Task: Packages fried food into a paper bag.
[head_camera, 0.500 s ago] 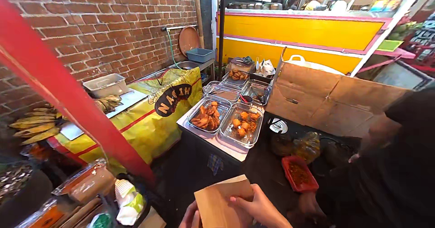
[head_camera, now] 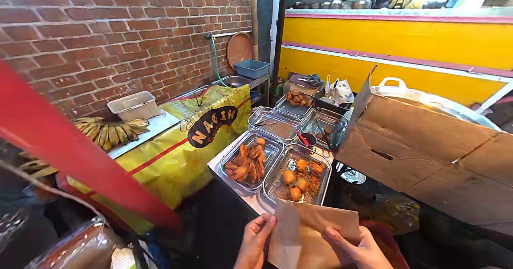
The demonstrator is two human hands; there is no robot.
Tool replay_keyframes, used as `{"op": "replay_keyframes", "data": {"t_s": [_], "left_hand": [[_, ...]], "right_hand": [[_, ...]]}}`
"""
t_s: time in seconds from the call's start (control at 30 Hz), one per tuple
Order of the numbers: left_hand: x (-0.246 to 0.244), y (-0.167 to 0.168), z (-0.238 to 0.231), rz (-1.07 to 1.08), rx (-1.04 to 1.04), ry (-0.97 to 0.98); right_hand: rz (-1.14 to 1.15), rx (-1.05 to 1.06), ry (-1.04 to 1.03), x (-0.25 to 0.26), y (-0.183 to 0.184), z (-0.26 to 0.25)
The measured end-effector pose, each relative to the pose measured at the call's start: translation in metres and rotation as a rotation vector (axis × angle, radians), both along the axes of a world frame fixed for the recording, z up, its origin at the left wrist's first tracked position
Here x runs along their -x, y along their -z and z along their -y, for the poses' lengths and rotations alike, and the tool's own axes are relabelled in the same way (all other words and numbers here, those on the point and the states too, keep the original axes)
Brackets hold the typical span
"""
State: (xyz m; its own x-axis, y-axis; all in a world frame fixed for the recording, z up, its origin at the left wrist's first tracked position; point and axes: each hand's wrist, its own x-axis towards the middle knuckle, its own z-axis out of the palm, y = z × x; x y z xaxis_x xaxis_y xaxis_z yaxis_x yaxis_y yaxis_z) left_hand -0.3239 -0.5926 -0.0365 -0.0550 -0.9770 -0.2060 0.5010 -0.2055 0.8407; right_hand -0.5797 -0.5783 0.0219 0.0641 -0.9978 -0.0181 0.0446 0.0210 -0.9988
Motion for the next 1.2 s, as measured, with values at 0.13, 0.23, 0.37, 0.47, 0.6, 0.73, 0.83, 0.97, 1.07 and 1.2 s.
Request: {"op": "replay_keyframes", "data": {"t_s": [0.13, 0.23, 0.37, 0.47, 0.6, 0.73, 0.83, 0.97, 1.07, 1.2], "left_hand": [[-0.054, 0.005, 0.076, 0.082, 0.076, -0.111], [-0.092, 0.007, 0.137, 0.194, 0.15, -0.009], [-0.138, -0.001, 0.217, 0.406, 0.113, 0.067], [-0.182, -0.008, 0.292, 0.459, 0.023, -0.018], [-0.259, 0.006, 0.383, 0.401, -0.082, -0.125], [-0.32, 0.015, 0.451, 0.314, -0.252, -0.001], [-0.334, 0.032, 0.488, 0.212, -0.318, 0.158], [-0.338, 0.054, 0.513, -0.007, -0.396, 0.114], [-0.356, 0.082, 0.526, -0.01, -0.378, -0.011], [-0.375, 0.093, 0.527, 0.092, -0.259, -0.012]], "right_hand": [[0.125, 0.002, -0.03, -0.024, -0.008, 0.049], [-0.029, 0.075, -0.064, -0.068, -0.009, 0.102], [-0.412, 0.073, -0.202, -0.141, -0.002, 0.2], [-0.552, 0.091, -0.22, -0.215, -0.016, 0.281], [-0.479, 0.302, -0.398, -0.283, -0.016, 0.376], [-0.853, 0.424, -0.483, -0.332, -0.004, 0.434], [-1.063, 0.262, -0.53, -0.352, -0.019, 0.46], [-0.791, 0.137, -0.514, -0.347, -0.034, 0.506], [-0.411, -0.022, -0.066, -0.313, -0.003, 0.571], [-0.793, -0.586, 0.32, -0.274, 0.115, 0.682]]}}
